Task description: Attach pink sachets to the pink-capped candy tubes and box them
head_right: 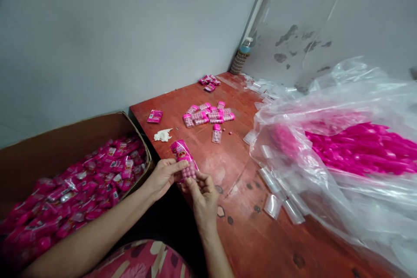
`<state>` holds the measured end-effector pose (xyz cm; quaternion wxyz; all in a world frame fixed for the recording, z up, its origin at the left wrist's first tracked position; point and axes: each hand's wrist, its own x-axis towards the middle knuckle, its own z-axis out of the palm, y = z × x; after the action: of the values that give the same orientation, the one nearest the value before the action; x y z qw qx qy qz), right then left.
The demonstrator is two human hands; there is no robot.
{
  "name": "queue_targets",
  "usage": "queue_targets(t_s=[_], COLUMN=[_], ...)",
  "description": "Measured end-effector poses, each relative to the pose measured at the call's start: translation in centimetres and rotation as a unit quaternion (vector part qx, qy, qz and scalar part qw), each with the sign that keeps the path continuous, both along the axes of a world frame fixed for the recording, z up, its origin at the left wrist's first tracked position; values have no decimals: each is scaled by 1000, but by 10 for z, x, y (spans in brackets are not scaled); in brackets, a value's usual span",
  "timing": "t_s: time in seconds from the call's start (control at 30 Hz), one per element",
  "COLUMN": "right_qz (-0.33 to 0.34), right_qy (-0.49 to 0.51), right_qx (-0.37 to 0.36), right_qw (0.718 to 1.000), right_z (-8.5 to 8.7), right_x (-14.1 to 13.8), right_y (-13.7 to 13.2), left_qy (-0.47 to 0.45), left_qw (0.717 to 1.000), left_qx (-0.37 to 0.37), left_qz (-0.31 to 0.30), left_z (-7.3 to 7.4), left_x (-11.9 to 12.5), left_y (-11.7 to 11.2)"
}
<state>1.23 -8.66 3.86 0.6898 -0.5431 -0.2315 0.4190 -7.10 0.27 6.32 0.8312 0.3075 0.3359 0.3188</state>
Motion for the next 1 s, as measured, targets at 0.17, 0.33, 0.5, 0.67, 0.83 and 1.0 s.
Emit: queue_targets(t_s=[0.17, 0.33, 0.5, 0.67, 0.83, 1.0], right_qz=[4, 20, 9, 33, 32, -34], right_qy=[-33, 63, 87, 79, 28, -24], right_qx=[-2, 7, 11, 20, -4, -53], right_qw=[999, 998, 996, 996, 999, 998], right_z=[5, 3, -2, -5, 4, 3], right_x=[-2, 1, 2, -1, 8, 31], right_y=[-4, -6, -3, 4, 7, -1], left_qy=[-61, -31, -6, -23, -39, 176], left_qw=[998, 992, 991, 988, 995, 939], left_qx=[-32, 10, 31, 20, 49, 259], left_qz=[11, -120, -131, -153, 78, 140], left_z=[-1, 0, -1, -2, -5, -19], left_x=[0, -7, -8, -17, -51, -66], left_y=[-2, -3, -7, -11, -12, 18])
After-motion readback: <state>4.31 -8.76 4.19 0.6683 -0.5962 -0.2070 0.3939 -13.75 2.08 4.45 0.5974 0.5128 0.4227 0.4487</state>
